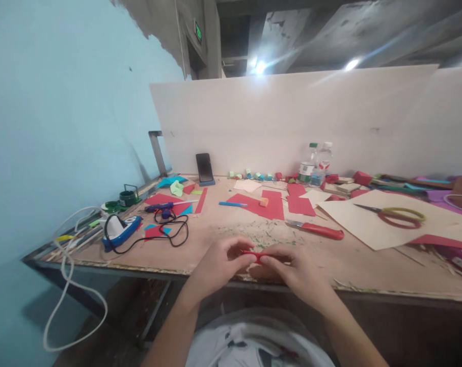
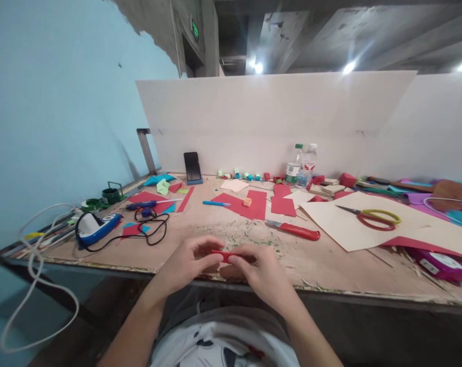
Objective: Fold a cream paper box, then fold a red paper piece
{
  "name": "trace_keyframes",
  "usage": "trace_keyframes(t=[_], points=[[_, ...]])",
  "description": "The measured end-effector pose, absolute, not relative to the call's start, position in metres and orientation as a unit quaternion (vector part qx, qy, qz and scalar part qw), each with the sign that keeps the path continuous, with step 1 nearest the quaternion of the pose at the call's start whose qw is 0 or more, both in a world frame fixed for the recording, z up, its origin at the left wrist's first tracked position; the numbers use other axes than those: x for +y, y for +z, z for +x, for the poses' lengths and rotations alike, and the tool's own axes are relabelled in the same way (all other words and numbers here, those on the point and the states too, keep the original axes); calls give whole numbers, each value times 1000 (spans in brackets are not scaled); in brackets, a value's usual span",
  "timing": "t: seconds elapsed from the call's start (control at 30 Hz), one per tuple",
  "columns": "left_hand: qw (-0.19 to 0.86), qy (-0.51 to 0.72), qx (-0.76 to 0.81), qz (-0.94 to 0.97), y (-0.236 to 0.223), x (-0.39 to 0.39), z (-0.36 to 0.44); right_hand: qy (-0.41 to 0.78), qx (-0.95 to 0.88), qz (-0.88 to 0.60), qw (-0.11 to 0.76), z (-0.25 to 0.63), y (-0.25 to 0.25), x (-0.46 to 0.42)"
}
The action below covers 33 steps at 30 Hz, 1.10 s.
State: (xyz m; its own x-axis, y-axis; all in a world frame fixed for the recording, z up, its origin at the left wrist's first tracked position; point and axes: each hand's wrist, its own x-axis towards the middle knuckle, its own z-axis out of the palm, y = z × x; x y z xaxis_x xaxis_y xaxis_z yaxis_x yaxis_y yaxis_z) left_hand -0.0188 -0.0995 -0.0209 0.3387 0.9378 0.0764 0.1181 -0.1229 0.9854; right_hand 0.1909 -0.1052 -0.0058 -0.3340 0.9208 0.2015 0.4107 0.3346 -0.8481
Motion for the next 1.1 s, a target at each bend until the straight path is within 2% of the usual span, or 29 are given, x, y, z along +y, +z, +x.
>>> trace_keyframes(t=[0.27,0.43,0.67,0.93,1.1], points=[[415,376,429,709,-15,-103,-16,351,-760,-440,325,189,-7,-106],[421,358,431,714,-17,-102,-16,324,-779,-432,319,192,-9,-107],[410,352,426,726,-15,-103,-18,360,-753,-434,339,192,-12,-107],[415,347,434,721,-19,-103,-18,313,-783,-433,319,190,-6,-107],[385,350,448,727,-17,-105,-18,322,-770,-428,347,188,-7,-109]])
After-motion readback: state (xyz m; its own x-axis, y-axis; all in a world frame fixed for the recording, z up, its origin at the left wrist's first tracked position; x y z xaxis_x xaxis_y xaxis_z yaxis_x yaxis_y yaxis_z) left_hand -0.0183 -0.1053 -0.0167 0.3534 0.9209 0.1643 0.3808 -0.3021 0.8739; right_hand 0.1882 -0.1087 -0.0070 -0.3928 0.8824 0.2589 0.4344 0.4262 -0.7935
